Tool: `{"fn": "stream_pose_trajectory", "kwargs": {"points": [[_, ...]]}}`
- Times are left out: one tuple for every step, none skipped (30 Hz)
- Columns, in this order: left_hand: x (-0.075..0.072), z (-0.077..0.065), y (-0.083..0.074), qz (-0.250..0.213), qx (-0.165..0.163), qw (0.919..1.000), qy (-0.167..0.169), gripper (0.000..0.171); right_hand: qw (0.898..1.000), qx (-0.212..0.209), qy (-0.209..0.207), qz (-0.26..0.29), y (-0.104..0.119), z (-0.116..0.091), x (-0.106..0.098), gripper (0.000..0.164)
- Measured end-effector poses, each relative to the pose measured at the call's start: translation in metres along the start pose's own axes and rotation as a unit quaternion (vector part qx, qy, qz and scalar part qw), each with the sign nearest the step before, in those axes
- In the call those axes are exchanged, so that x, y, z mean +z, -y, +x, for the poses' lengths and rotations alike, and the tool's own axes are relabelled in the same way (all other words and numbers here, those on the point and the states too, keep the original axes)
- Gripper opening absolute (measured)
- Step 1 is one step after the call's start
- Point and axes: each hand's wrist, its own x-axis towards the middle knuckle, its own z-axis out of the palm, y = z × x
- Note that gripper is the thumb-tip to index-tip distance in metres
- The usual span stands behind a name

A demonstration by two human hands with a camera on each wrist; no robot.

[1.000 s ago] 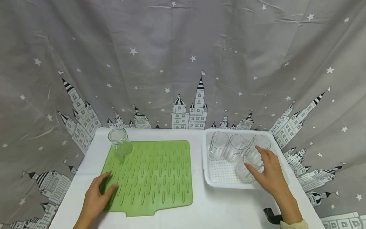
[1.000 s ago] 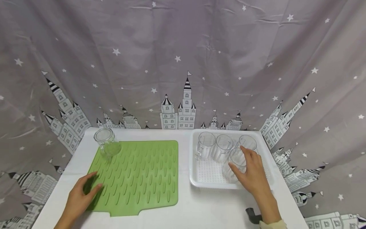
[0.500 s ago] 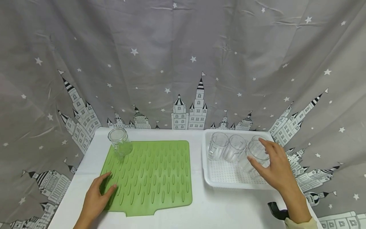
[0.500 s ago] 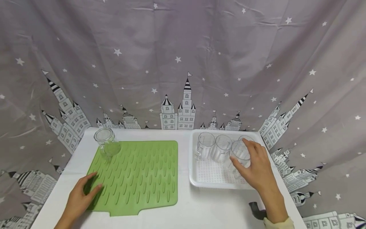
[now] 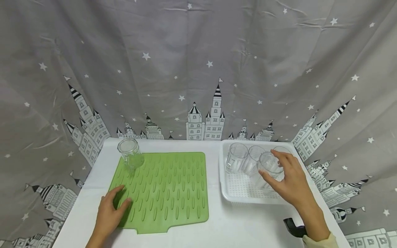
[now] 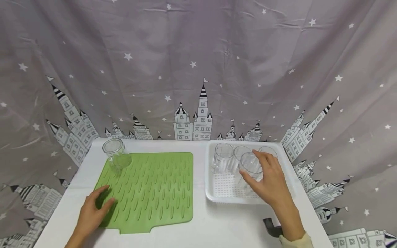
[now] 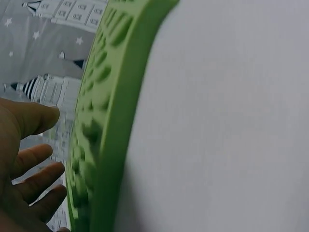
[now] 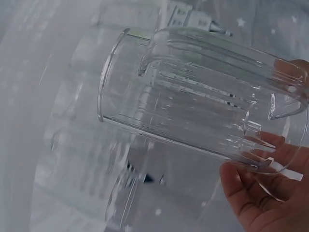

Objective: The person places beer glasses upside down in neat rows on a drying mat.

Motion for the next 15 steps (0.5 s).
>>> {"fn": "stream_pose_trajectory", "kwargs": {"points": [[0.002, 0.000, -0.004, -0.006, 0.002, 1.0000, -0.001, 0.060, 1.000, 0.000, 0.003, 0.003, 0.003, 0.001, 0.002, 0.076], [0.005, 0.000, -0.008, -0.012, 0.001, 0.9999, 0.001, 0.060, 1.000, 0.000, 0.007, 0.005, 0.006, 0.001, 0.003, 0.076], [0.008, 0.000, -0.012, -0.018, 0.001, 0.9998, 0.004, 0.060, 1.000, -0.001, 0.010, 0.006, 0.010, 0.002, 0.005, 0.075], [0.011, -0.001, -0.017, -0.024, -0.002, 0.9997, 0.009, 0.059, 1.000, -0.004, 0.013, 0.009, 0.014, 0.003, 0.007, 0.075], [0.014, -0.001, -0.022, -0.027, -0.008, 0.9995, 0.017, 0.059, 1.000, -0.007, 0.014, 0.012, 0.018, 0.004, 0.009, 0.075], [0.017, -0.002, -0.028, -0.031, -0.013, 0.9991, 0.026, 0.059, 1.000, -0.010, 0.016, 0.017, 0.022, 0.005, 0.011, 0.075], [0.020, -0.003, -0.034, -0.034, -0.016, 0.9987, 0.035, 0.059, 1.000, -0.014, 0.017, 0.022, 0.026, 0.006, 0.013, 0.076], [0.024, -0.004, -0.040, -0.037, -0.017, 0.9983, 0.041, 0.059, 0.999, -0.019, 0.017, 0.028, 0.031, 0.007, 0.015, 0.076], [0.028, -0.004, -0.046, -0.042, -0.017, 0.9978, 0.048, 0.059, 0.999, -0.024, 0.018, 0.033, 0.035, 0.009, 0.018, 0.077], [0.032, -0.005, -0.053, -0.046, -0.017, 0.9972, 0.057, 0.059, 0.999, -0.029, 0.019, 0.040, 0.040, 0.010, 0.020, 0.077], [0.037, -0.006, -0.059, -0.055, -0.016, 0.9964, 0.063, 0.059, 0.998, -0.033, 0.020, 0.047, 0.045, 0.011, 0.022, 0.077], [0.042, -0.007, -0.066, -0.064, -0.013, 0.9956, 0.067, 0.060, 0.998, -0.037, 0.021, 0.052, 0.049, 0.012, 0.024, 0.077], [0.047, -0.009, -0.072, -0.073, -0.009, 0.9948, 0.070, 0.060, 0.997, -0.041, 0.023, 0.056, 0.054, 0.013, 0.026, 0.078], [0.053, -0.010, -0.078, -0.082, -0.006, 0.9939, 0.074, 0.059, 0.997, -0.043, 0.025, 0.060, 0.059, 0.014, 0.027, 0.078], [0.059, -0.011, -0.084, -0.093, -0.001, 0.9926, 0.078, 0.059, 0.997, -0.046, 0.028, 0.064, 0.064, 0.015, 0.029, 0.078]]}}
